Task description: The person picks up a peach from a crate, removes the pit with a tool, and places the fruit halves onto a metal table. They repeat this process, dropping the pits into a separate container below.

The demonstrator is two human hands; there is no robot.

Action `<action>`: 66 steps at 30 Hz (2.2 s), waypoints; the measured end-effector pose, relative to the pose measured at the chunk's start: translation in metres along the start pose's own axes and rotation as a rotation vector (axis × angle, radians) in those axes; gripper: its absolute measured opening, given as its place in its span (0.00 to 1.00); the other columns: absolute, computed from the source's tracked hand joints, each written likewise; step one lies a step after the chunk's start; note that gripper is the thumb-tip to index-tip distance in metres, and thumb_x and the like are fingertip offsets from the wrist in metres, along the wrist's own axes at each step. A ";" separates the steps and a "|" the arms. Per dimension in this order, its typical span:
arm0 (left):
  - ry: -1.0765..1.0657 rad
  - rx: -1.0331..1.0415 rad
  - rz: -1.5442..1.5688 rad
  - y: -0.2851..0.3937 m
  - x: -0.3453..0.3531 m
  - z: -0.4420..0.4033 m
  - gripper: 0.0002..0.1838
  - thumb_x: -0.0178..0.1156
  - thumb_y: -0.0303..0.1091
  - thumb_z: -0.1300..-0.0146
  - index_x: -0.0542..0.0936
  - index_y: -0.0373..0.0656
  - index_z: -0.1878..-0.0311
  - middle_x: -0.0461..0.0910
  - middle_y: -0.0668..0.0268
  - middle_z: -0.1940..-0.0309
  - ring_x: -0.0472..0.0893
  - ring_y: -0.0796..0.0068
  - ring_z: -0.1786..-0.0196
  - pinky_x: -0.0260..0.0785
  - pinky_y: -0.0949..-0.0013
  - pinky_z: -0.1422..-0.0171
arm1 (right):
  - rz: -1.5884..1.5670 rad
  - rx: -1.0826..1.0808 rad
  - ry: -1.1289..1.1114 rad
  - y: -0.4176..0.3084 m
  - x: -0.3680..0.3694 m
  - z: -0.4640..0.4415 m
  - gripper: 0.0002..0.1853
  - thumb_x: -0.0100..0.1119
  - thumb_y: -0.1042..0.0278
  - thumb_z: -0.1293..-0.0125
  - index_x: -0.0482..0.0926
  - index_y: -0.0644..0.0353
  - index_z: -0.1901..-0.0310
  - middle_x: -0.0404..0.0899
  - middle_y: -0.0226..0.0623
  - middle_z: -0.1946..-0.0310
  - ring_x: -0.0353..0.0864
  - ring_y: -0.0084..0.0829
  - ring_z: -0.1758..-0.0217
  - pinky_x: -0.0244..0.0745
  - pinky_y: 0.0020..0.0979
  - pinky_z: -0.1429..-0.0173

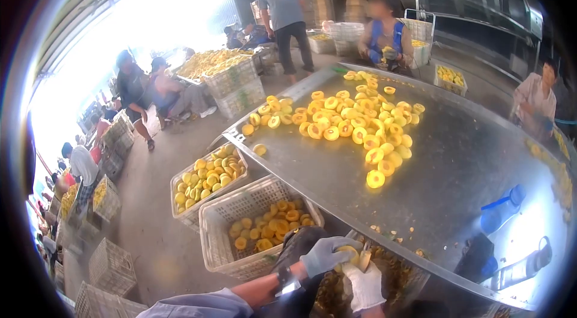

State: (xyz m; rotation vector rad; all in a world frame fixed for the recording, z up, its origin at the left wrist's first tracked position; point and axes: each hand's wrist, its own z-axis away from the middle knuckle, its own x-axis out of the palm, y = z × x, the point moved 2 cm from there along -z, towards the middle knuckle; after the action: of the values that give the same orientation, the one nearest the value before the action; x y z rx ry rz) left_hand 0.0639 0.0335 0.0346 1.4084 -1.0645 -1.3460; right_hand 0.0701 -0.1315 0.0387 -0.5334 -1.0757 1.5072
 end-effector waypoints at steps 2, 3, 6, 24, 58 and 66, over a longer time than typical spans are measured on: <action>0.043 0.105 -0.005 -0.005 0.004 0.003 0.17 0.63 0.37 0.29 0.84 0.44 0.40 0.86 0.60 0.57 0.82 0.81 0.54 0.75 0.71 0.44 | 0.009 0.050 0.033 -0.001 0.006 0.003 0.14 0.72 0.70 0.36 0.80 0.62 0.52 0.80 0.32 0.75 0.74 0.22 0.83 0.67 0.26 0.79; -0.008 0.069 -0.020 -0.004 0.004 0.005 0.20 0.63 0.33 0.31 0.82 0.40 0.37 0.86 0.63 0.49 0.80 0.78 0.48 0.73 0.70 0.38 | 0.069 0.107 0.023 -0.007 0.006 0.008 0.15 0.73 0.70 0.37 0.82 0.63 0.51 0.83 0.33 0.72 0.79 0.23 0.75 0.74 0.27 0.71; -0.076 0.025 0.151 -0.014 0.009 0.009 0.25 0.63 0.34 0.30 0.77 0.41 0.31 0.84 0.66 0.48 0.80 0.78 0.47 0.73 0.70 0.38 | 0.116 -0.327 0.047 0.030 -0.004 -0.024 0.17 0.74 0.69 0.37 0.83 0.64 0.49 0.86 0.35 0.66 0.83 0.26 0.65 0.79 0.29 0.58; -0.154 -0.102 0.208 -0.011 0.003 0.009 0.31 0.66 0.36 0.32 0.73 0.45 0.27 0.84 0.64 0.46 0.79 0.78 0.45 0.70 0.72 0.34 | 0.101 -0.003 0.114 -0.002 0.002 -0.001 0.13 0.72 0.61 0.32 0.80 0.56 0.54 0.77 0.28 0.78 0.73 0.21 0.84 0.67 0.24 0.81; -0.150 -0.128 0.176 -0.025 0.007 0.006 0.27 0.66 0.36 0.32 0.76 0.47 0.30 0.85 0.65 0.52 0.80 0.80 0.51 0.74 0.73 0.39 | 0.163 0.001 0.073 0.011 -0.005 -0.010 0.13 0.69 0.57 0.29 0.80 0.56 0.55 0.75 0.29 0.81 0.70 0.23 0.87 0.64 0.27 0.84; -0.127 -0.084 0.161 -0.030 0.008 0.006 0.27 0.66 0.37 0.32 0.77 0.48 0.30 0.85 0.66 0.53 0.80 0.80 0.52 0.74 0.74 0.42 | 0.200 -0.036 0.072 0.024 -0.013 -0.022 0.12 0.68 0.58 0.28 0.80 0.56 0.54 0.75 0.29 0.80 0.71 0.22 0.86 0.64 0.26 0.83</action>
State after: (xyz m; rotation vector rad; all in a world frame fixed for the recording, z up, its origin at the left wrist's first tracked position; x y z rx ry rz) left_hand 0.0586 0.0322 0.0039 1.1631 -1.1652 -1.3601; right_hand 0.0781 -0.1346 0.0046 -0.7332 -1.0187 1.6315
